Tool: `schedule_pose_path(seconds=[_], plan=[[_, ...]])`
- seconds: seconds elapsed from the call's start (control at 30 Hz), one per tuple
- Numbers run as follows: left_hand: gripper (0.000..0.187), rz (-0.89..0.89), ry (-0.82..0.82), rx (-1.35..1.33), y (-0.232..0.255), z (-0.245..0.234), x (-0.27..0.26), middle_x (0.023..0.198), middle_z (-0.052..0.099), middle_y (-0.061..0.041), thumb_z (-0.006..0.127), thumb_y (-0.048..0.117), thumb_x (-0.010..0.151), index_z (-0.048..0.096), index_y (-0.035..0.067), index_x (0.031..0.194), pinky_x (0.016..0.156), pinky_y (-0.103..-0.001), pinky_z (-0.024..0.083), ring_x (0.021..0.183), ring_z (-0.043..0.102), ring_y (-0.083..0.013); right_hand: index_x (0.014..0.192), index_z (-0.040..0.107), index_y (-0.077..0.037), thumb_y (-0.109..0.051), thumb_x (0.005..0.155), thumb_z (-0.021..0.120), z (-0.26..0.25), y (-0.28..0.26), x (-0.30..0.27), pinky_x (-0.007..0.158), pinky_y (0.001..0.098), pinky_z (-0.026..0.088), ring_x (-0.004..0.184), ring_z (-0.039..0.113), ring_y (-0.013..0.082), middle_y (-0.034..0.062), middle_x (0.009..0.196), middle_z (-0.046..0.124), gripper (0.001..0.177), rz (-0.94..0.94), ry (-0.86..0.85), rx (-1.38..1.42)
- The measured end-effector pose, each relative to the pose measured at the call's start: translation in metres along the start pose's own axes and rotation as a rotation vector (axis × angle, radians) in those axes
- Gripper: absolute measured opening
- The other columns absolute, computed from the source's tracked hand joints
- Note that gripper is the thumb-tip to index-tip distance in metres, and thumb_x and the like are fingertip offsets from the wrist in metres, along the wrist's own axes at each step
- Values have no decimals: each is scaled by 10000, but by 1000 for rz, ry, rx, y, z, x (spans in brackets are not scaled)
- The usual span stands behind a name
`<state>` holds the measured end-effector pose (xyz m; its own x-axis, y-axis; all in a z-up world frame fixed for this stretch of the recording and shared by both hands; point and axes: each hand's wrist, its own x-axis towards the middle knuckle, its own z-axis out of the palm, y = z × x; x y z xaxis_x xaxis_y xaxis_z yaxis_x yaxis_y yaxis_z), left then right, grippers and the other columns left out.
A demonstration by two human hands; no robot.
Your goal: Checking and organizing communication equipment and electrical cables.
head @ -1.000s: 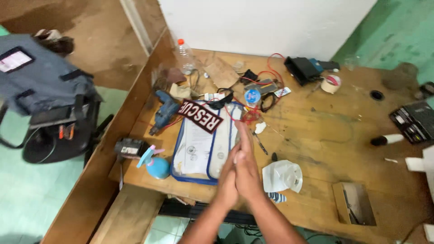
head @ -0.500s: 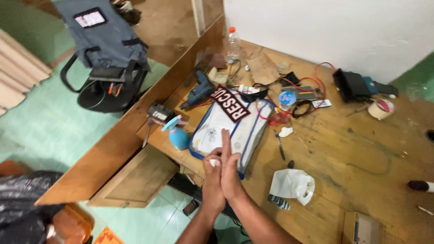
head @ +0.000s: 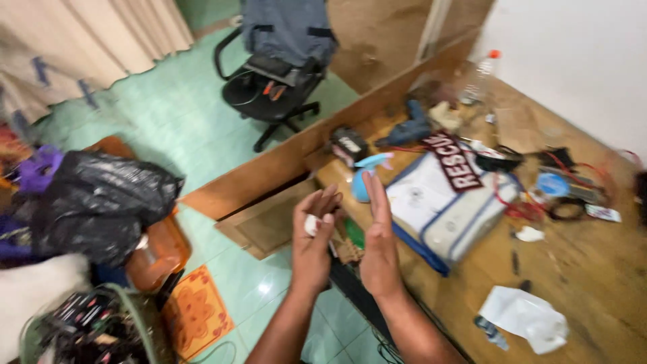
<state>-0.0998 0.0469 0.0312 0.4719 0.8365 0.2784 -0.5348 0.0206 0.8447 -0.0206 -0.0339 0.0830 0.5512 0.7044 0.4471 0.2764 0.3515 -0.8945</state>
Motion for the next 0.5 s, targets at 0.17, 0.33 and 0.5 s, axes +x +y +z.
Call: schedule_pose_path(seconds=[0.17,0.33,0.5], plan=[[559,-20,157,-75,65,-85,16,1637,384,-167,431,334,1075,253,81,1540,1198,-454,350,1496,404,-314,1613,233,53,-635,1078,278,112,-4,-23,1274,444,146,1574,246,337,246,1668,296,872,-81,-368,-196],[599,22,290,-73,132,-188,25,1634,408,-199,336,421,1094,228,66,1564,1223,-431,315,1527,384,-320,1547,488,-36,-418,1109,423,206,12,-38,1269,487,139,1521,435,323,196,1557,560,585,-190,-526,-263],[593,-41,205,-68,162,-252,12,1570,511,-205,295,439,1112,305,51,1560,951,-422,429,1100,567,-289,1324,624,-24,-106,975,694,292,27,-32,978,305,494,1053,603,118,79,1087,696,364,193,-434,148]])
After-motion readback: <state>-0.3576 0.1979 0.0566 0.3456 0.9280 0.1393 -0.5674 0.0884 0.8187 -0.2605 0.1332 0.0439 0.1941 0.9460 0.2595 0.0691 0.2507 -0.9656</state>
